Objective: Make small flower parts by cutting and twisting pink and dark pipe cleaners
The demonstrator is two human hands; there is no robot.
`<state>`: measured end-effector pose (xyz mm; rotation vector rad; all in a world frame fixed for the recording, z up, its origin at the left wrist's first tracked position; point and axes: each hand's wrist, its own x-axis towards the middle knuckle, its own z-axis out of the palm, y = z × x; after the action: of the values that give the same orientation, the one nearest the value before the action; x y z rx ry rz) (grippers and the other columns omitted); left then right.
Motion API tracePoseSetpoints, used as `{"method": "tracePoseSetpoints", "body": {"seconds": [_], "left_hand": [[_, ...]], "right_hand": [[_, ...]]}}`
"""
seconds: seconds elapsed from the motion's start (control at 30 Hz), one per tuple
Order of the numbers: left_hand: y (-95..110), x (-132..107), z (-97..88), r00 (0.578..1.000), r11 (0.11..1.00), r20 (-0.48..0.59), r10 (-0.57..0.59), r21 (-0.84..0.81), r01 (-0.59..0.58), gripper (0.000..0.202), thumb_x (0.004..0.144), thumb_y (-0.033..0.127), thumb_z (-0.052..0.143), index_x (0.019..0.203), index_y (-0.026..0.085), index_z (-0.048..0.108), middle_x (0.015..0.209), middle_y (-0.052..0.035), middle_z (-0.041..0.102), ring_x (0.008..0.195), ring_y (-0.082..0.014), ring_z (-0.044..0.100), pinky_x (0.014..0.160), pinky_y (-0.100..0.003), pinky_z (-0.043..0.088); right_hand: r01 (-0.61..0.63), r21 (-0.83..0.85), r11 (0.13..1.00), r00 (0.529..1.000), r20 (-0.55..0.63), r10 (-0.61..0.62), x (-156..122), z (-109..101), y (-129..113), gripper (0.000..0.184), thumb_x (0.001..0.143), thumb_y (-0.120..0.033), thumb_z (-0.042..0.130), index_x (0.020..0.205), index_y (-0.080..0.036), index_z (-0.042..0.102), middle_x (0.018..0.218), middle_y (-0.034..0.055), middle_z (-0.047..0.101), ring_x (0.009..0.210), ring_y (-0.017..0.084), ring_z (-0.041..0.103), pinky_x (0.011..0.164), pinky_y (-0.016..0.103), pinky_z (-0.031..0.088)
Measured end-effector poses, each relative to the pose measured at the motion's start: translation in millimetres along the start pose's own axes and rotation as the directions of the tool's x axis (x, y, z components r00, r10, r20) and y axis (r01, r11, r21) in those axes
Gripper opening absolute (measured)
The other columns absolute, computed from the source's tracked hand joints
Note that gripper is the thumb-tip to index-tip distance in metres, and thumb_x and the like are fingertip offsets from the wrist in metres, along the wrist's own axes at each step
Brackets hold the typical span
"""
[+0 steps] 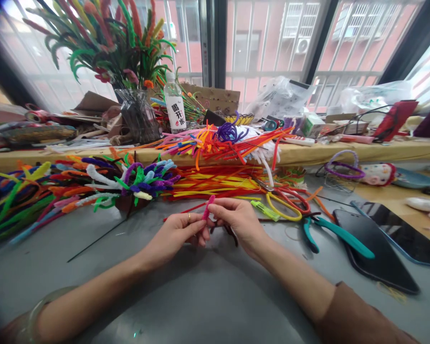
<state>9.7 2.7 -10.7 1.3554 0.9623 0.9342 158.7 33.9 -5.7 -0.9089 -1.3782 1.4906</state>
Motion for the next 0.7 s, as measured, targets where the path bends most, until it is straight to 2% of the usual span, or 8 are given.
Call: {"method": "tracePoseSetpoints", "body": {"seconds": [0.1, 0.27, 0.37, 0.47, 0.53, 0.6, 0.7], "left_hand": [[-1, 2, -1.5, 0.999, 0.978, 0.029, -0.04, -0.205, 0.045, 0.02, 0.076, 0.031, 0.055, 0.071, 0.012, 0.059, 0.064, -0.0006, 0.057, 0.052, -0.0069, 0.052, 0.055, -0.02, 0.041], [-4, 0, -4.8, 0.99, 0.894, 0.113, -0.079, -0.431, 0.121, 0.018, 0.076, 0.027, 0.057, 0.072, 0.01, 0.058, 0.067, -0.0011, 0.058, 0.053, -0.0046, 0.052, 0.059, -0.018, 0.045], [-6, 0, -5.1, 0.982, 0.859, 0.155, -0.108, -0.482, 0.17, 0.015, 0.075, 0.025, 0.059, 0.074, 0.01, 0.058, 0.068, -0.0014, 0.059, 0.052, -0.0039, 0.053, 0.056, -0.016, 0.045], [-5, 1, -5.1, 0.974, 0.887, 0.181, -0.133, -0.417, 0.199, 0.018, 0.076, 0.028, 0.058, 0.082, 0.011, 0.059, 0.074, -0.0046, 0.062, 0.05, -0.0046, 0.055, 0.052, -0.016, 0.044], [-4, 1, -6.1, 0.98, 0.93, 0.132, -0.146, -0.319, 0.182, 0.022, 0.074, 0.03, 0.059, 0.088, 0.012, 0.059, 0.078, -0.0059, 0.063, 0.051, -0.0066, 0.057, 0.051, -0.018, 0.043], [-2, 2, -8.2, 0.993, 0.966, -0.002, -0.12, -0.229, 0.117, 0.026, 0.07, 0.03, 0.064, 0.09, 0.013, 0.059, 0.078, -0.0044, 0.063, 0.053, -0.0078, 0.057, 0.051, -0.019, 0.042], [0, 3, -11.9, 0.984, 0.972, -0.17, -0.052, -0.236, 0.011, 0.029, 0.064, 0.027, 0.069, 0.088, 0.013, 0.061, 0.072, -0.0011, 0.059, 0.052, -0.0055, 0.05, 0.052, -0.019, 0.041]], "right_hand": [[-0.059, -0.081, 0.995, 0.99, 0.121, 0.068, -1, -1, 0, 0.022, 0.067, -0.034, 0.064, 0.071, -0.013, 0.066, 0.058, -0.0003, 0.057, 0.054, 0.007, 0.044, 0.049, 0.021, 0.029], [-0.045, -0.062, 0.997, 0.986, 0.155, 0.054, -2, -3, 1, 0.025, 0.07, -0.036, 0.062, 0.074, -0.012, 0.066, 0.062, 0.0004, 0.055, 0.054, 0.006, 0.04, 0.049, 0.021, 0.027], [-0.07, -0.051, 0.996, 0.985, 0.155, 0.077, -2, -4, 2, 0.025, 0.07, -0.036, 0.062, 0.074, -0.012, 0.066, 0.064, 0.001, 0.056, 0.055, 0.006, 0.041, 0.05, 0.021, 0.027], [-0.086, -0.059, 0.995, 0.988, 0.126, 0.093, -1, -4, 3, 0.025, 0.067, -0.037, 0.064, 0.07, -0.012, 0.065, 0.061, 0.0006, 0.055, 0.054, 0.007, 0.041, 0.048, 0.021, 0.027], [-0.085, -0.077, 0.993, 0.991, 0.099, 0.093, -1, -3, 3, 0.027, 0.065, -0.038, 0.065, 0.068, -0.012, 0.065, 0.057, -0.0003, 0.053, 0.05, 0.006, 0.039, 0.046, 0.022, 0.024], [-0.093, -0.11, 0.99, 0.993, 0.067, 0.101, -1, -1, 2, 0.027, 0.064, -0.039, 0.066, 0.066, -0.012, 0.066, 0.054, -0.0012, 0.051, 0.047, 0.006, 0.035, 0.045, 0.022, 0.021], [-0.124, -0.182, 0.975, 0.992, 0.009, 0.128, -2, 1, -1, 0.024, 0.061, -0.037, 0.067, 0.062, -0.013, 0.066, 0.048, -0.0027, 0.048, 0.045, 0.005, 0.03, 0.044, 0.022, 0.018]]}}
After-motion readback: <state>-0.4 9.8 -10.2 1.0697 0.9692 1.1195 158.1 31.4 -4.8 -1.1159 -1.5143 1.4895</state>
